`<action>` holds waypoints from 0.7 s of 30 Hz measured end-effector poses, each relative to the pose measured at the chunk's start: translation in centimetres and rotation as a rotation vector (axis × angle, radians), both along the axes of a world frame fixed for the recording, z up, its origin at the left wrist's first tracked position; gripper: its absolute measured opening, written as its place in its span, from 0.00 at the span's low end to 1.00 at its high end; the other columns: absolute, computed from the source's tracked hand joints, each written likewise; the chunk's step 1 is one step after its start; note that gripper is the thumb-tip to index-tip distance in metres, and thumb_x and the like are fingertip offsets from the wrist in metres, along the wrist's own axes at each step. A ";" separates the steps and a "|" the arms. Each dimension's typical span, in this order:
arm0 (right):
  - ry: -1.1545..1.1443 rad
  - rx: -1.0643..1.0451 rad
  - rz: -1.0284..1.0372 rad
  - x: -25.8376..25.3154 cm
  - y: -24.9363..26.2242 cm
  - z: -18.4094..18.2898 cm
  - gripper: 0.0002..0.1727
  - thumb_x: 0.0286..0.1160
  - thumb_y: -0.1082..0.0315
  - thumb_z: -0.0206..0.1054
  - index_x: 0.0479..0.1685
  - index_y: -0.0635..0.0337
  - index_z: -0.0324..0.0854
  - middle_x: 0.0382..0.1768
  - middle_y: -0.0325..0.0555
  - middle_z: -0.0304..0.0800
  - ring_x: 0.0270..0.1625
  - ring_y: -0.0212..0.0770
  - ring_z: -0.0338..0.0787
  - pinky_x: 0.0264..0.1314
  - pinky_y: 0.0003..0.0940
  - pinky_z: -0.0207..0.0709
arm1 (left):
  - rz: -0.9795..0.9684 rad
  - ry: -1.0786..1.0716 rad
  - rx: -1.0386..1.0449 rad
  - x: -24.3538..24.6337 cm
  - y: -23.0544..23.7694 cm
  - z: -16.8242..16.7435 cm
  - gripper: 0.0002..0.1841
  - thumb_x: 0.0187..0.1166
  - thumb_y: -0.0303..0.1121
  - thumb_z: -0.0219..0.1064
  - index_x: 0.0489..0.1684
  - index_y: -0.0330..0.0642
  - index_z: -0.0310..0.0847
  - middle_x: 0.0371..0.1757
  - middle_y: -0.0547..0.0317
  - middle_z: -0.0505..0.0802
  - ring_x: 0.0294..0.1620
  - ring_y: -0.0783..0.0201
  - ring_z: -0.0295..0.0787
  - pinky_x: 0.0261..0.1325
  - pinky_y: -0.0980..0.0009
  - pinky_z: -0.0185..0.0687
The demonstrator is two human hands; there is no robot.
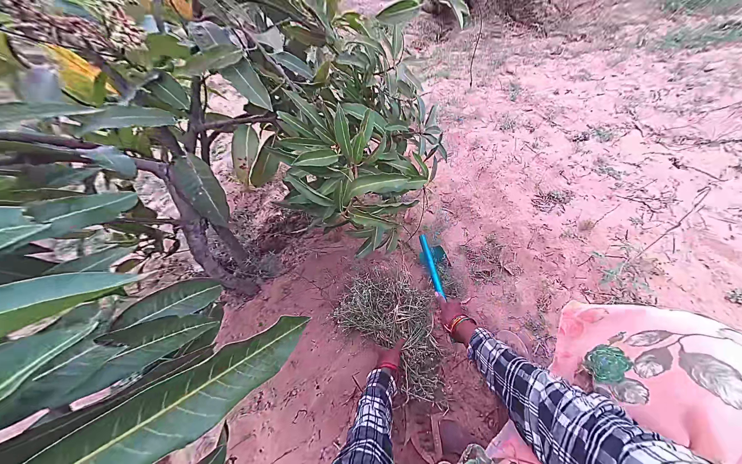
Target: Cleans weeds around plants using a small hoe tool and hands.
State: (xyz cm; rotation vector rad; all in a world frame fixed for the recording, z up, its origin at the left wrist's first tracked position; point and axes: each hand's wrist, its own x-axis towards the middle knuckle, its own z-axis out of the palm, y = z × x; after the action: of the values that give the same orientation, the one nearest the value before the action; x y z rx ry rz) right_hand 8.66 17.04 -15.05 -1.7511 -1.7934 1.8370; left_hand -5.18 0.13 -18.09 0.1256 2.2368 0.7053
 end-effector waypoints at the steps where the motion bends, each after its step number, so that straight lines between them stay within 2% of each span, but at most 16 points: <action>1: -0.004 0.004 0.019 0.1 -0.3 0.8 0.41 0.93 0.38 0.41 0.67 0.71 0.79 0.58 0.69 0.86 0.59 0.61 0.87 0.67 0.59 0.76 | -0.023 -0.003 -0.020 0.2 -0.5 0.2 0.57 0.77 0.55 0.74 0.92 0.24 0.38 0.83 0.24 0.71 0.85 0.37 0.69 0.86 0.45 0.65; 3: 0.008 0.040 0.001 0.1 0.7 2.3 0.39 0.93 0.39 0.44 0.64 0.70 0.81 0.56 0.68 0.86 0.58 0.60 0.87 0.65 0.59 0.76 | -0.068 0.005 -0.043 -0.2 -0.3 1.3 0.52 0.78 0.57 0.72 0.88 0.22 0.50 0.81 0.25 0.74 0.85 0.38 0.70 0.86 0.45 0.64; 4: 0.010 0.055 -0.010 0.3 1.2 3.0 0.38 0.93 0.39 0.45 0.63 0.70 0.81 0.55 0.67 0.87 0.56 0.59 0.88 0.63 0.59 0.77 | -0.054 0.001 -0.030 -0.2 -0.4 1.6 0.52 0.78 0.56 0.73 0.88 0.22 0.52 0.81 0.25 0.74 0.85 0.38 0.70 0.86 0.45 0.64; 7: 0.096 0.105 -0.127 0.6 2.3 5.4 0.36 0.91 0.39 0.51 0.58 0.69 0.82 0.47 0.63 0.87 0.47 0.56 0.87 0.56 0.56 0.78 | -0.026 -0.016 0.037 -0.6 -1.3 0.7 0.54 0.77 0.55 0.74 0.90 0.25 0.47 0.84 0.24 0.71 0.86 0.36 0.67 0.86 0.43 0.63; 9: 0.196 0.164 -0.209 0.7 3.9 8.8 0.35 0.90 0.40 0.53 0.59 0.69 0.82 0.46 0.63 0.87 0.46 0.57 0.87 0.56 0.57 0.78 | -0.056 -0.011 0.026 -0.5 -1.1 0.6 0.52 0.79 0.56 0.72 0.91 0.25 0.47 0.83 0.23 0.71 0.85 0.35 0.68 0.85 0.41 0.64; 10: 0.254 0.213 -0.228 0.7 4.7 10.4 0.34 0.91 0.40 0.53 0.59 0.68 0.81 0.43 0.62 0.86 0.42 0.55 0.85 0.52 0.56 0.78 | -0.067 -0.007 0.006 -0.5 -1.1 0.4 0.52 0.80 0.57 0.70 0.91 0.25 0.46 0.83 0.23 0.72 0.85 0.35 0.69 0.84 0.41 0.65; 12: 0.405 0.316 -0.261 0.4 6.4 12.5 0.32 0.92 0.41 0.50 0.55 0.65 0.80 0.30 0.50 0.79 0.29 0.46 0.78 0.38 0.47 0.76 | -0.075 -0.004 -0.027 -0.4 -1.2 0.2 0.52 0.80 0.59 0.68 0.90 0.24 0.48 0.81 0.23 0.73 0.84 0.35 0.71 0.83 0.40 0.67; 14: 0.561 0.368 -0.278 -0.2 7.6 13.6 0.30 0.94 0.43 0.48 0.57 0.65 0.79 0.24 0.42 0.71 0.22 0.39 0.71 0.30 0.39 0.71 | -0.043 -0.007 -0.008 -0.3 -1.0 0.2 0.52 0.80 0.58 0.70 0.90 0.24 0.49 0.82 0.23 0.73 0.84 0.34 0.70 0.82 0.39 0.66; 16: 0.629 0.435 -0.286 -0.9 7.9 12.3 0.28 0.94 0.46 0.49 0.60 0.65 0.78 0.24 0.41 0.71 0.22 0.36 0.70 0.30 0.37 0.71 | -0.025 0.013 0.023 -0.3 -0.9 -0.2 0.53 0.79 0.55 0.72 0.91 0.25 0.45 0.84 0.23 0.70 0.86 0.34 0.67 0.84 0.39 0.64; 18: 0.522 0.462 -0.245 -0.8 7.4 8.7 0.30 0.94 0.47 0.49 0.68 0.67 0.77 0.32 0.53 0.81 0.31 0.46 0.79 0.42 0.47 0.77 | -0.025 0.040 0.034 -0.2 -0.4 -0.2 0.54 0.77 0.55 0.73 0.91 0.25 0.44 0.84 0.22 0.70 0.85 0.33 0.68 0.83 0.40 0.65; 19: 0.430 0.417 -0.201 -0.3 6.7 6.6 0.31 0.95 0.46 0.48 0.69 0.69 0.76 0.38 0.59 0.85 0.38 0.52 0.84 0.50 0.52 0.79 | -0.024 0.042 0.042 -0.2 -0.1 0.2 0.55 0.77 0.56 0.74 0.92 0.26 0.44 0.84 0.22 0.69 0.85 0.34 0.67 0.84 0.40 0.65; 21: 0.214 0.189 -0.068 1.7 4.0 2.2 0.37 0.95 0.41 0.43 0.65 0.71 0.78 0.43 0.62 0.86 0.43 0.55 0.86 0.55 0.54 0.79 | -0.034 0.033 0.020 -0.2 -0.3 0.6 0.57 0.76 0.57 0.74 0.92 0.27 0.41 0.84 0.24 0.69 0.86 0.35 0.67 0.85 0.40 0.64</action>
State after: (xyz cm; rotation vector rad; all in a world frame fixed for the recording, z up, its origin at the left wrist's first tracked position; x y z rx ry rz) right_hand 10.40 21.00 -12.86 -1.4710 -1.7381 1.6935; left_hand -5.37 -0.18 -17.49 0.1859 2.2536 0.7117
